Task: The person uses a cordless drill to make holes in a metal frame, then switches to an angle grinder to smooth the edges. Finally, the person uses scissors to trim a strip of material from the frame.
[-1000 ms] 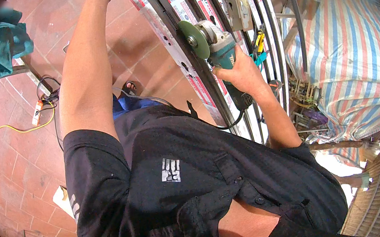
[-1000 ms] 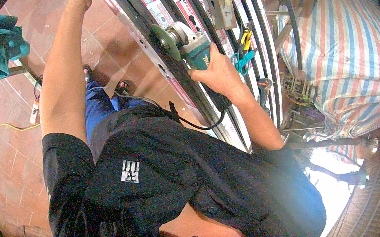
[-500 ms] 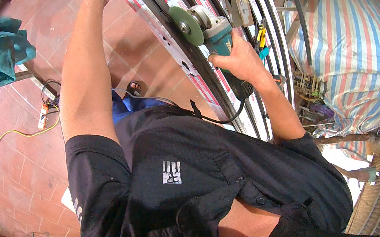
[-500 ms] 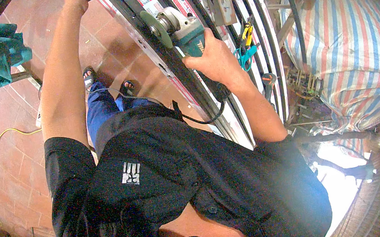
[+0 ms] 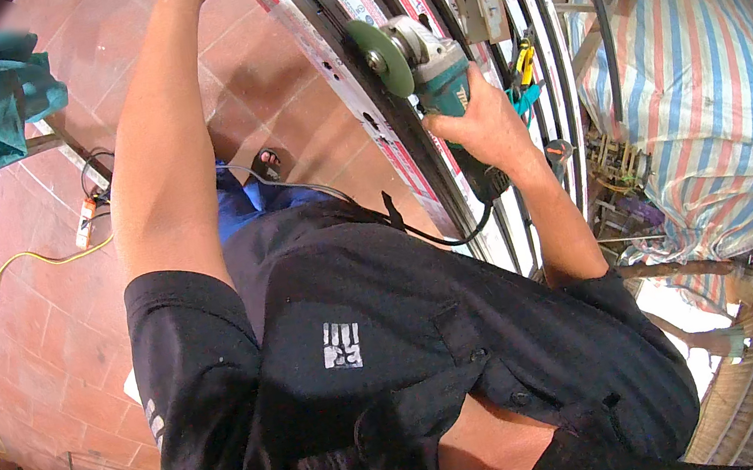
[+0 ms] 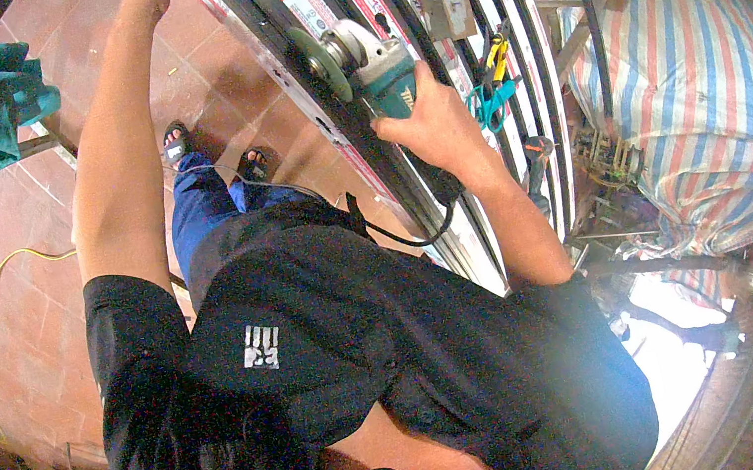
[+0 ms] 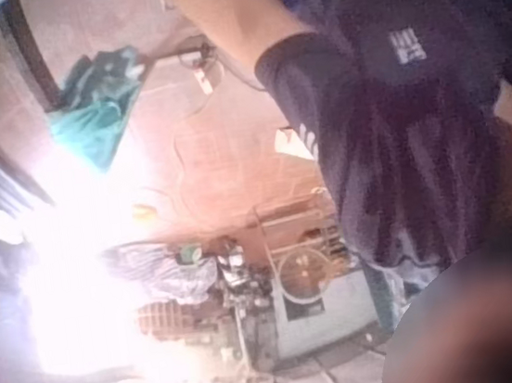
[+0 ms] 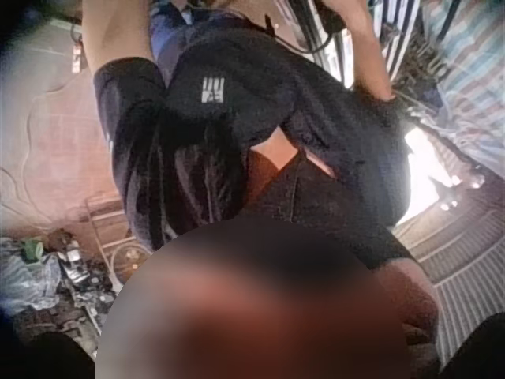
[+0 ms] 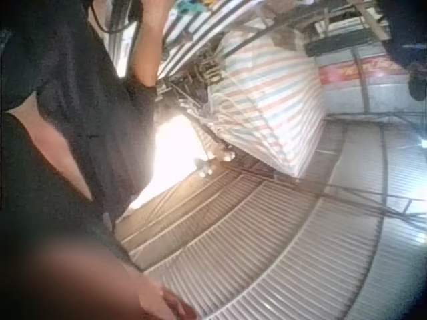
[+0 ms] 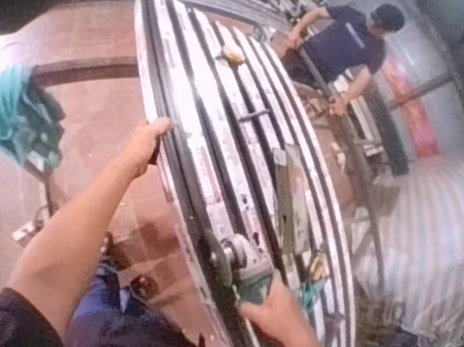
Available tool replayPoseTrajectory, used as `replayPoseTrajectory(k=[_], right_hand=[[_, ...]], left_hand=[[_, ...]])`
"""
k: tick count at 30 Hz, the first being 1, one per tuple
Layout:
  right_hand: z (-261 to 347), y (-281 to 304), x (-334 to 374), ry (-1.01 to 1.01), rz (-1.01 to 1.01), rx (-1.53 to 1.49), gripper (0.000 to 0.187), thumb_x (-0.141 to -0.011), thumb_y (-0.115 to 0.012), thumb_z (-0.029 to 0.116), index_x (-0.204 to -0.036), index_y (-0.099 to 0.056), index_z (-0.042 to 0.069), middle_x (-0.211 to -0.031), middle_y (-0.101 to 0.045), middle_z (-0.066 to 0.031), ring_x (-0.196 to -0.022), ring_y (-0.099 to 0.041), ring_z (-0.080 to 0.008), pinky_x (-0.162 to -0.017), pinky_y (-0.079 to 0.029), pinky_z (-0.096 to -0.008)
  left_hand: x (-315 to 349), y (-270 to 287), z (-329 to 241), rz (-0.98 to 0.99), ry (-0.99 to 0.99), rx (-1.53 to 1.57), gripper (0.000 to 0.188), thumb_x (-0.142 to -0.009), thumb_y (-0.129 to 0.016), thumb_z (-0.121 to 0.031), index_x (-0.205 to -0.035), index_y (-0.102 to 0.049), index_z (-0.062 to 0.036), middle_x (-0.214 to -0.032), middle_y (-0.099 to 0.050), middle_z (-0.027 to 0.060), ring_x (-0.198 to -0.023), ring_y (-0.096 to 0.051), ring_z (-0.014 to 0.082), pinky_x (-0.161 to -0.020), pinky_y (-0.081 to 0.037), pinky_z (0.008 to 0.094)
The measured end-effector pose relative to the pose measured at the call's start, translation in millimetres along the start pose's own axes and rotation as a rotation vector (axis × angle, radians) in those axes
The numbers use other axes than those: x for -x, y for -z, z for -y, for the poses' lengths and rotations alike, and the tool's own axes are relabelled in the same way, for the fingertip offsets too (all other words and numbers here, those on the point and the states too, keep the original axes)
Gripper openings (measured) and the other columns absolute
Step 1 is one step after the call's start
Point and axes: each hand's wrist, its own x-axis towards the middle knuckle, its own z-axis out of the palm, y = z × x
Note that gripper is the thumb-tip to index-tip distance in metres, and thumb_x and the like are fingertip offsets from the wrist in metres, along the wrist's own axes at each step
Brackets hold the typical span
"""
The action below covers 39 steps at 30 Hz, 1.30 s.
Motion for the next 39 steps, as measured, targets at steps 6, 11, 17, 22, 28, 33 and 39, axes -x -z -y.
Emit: replayPoseTrajectory(k=[6,11,17,22,28,33,39], right_hand=[[15,5,-14,0.130,-0.083,-0.056,0.071,-0.074,-0.082,0.033,-0.124,-0.055,-0.010,-0.104,-0.073,-0.0345,-0.104,-0.073,-0.0485,-0.092,-0.057,-0.0499],[22,7,-18,0.128,-0.086,-0.041,0.072,-0.074,-0.082,0.033,-0.126,-0.054,-0.009,-0.104,-0.074,-0.0334,-0.103,-0.073,-0.0480,-0.092,-0.057,-0.0493],[16,8,-13,0.089,-0.055,-0.018,0.074,-0.073,-0.081,0.034,-0.127,-0.054,-0.009,-0.104,-0.073,-0.0343,-0.103,-0.073,-0.0488,-0.092,-0.057,-0.0499],[15,6,-14,0.092,-0.061,0.008,0.073,-0.073,-0.081,0.033,-0.126,-0.054,-0.009,-0.103,-0.073,-0.0348,-0.102,-0.073,-0.0492,-0.091,-0.057,-0.0497],[21,8,-16,0.121,-0.070,-0.044,0.074,-0.072,-0.082,0.033,-0.127,-0.055,-0.008,-0.102,-0.073,-0.0348,-0.103,-0.072,-0.0505,-0.090,-0.056,-0.0512],[20,9,-12,0.075,-0.034,0.030,0.074,-0.073,-0.082,0.033,-0.128,-0.055,-0.008,-0.102,-0.073,-0.0345,-0.103,-0.072,-0.0506,-0.090,-0.056,-0.0513],[22,7,-15,0.101,-0.077,-0.009,0.072,-0.073,-0.082,0.034,-0.126,-0.056,-0.008,-0.102,-0.073,-0.0337,-0.101,-0.073,-0.0493,-0.090,-0.057,-0.0514]], left_hand=[[2,0,-5,0.017,0.047,-0.010,0.041,-0.092,-0.068,-0.038,-0.116,-0.067,-0.0040,-0.083,-0.073,0.0097,-0.061,-0.069,0.0216,-0.048,-0.054,0.0371],[4,-1,-5,0.040,-0.006,0.032,0.041,-0.093,-0.067,-0.037,-0.117,-0.067,-0.0050,-0.085,-0.073,0.0090,-0.062,-0.070,0.0212,-0.050,-0.056,0.0374],[3,-1,-4,-0.001,0.002,0.030,0.041,-0.093,-0.068,-0.038,-0.115,-0.069,-0.0041,-0.085,-0.073,0.0092,-0.061,-0.069,0.0213,-0.049,-0.054,0.0371],[2,0,-1,0.005,0.053,0.004,0.041,-0.092,-0.070,-0.041,-0.110,-0.072,-0.0040,-0.083,-0.073,0.0092,-0.061,-0.069,0.0214,-0.049,-0.053,0.0370],[-5,3,2,0.016,0.084,0.012,0.041,-0.092,-0.070,-0.042,-0.103,-0.075,-0.0028,-0.082,-0.073,0.0099,-0.062,-0.069,0.0222,-0.053,-0.054,0.0380],[-8,4,5,-0.019,0.092,-0.006,0.042,-0.092,-0.070,-0.042,-0.102,-0.076,-0.0015,-0.083,-0.074,0.0109,-0.065,-0.070,0.0238,-0.057,-0.055,0.0392],[-1,1,0,-0.030,0.010,-0.025,0.039,-0.093,-0.068,-0.038,-0.110,-0.070,-0.0033,-0.082,-0.072,0.0107,-0.061,-0.069,0.0215,-0.049,-0.054,0.0383]])
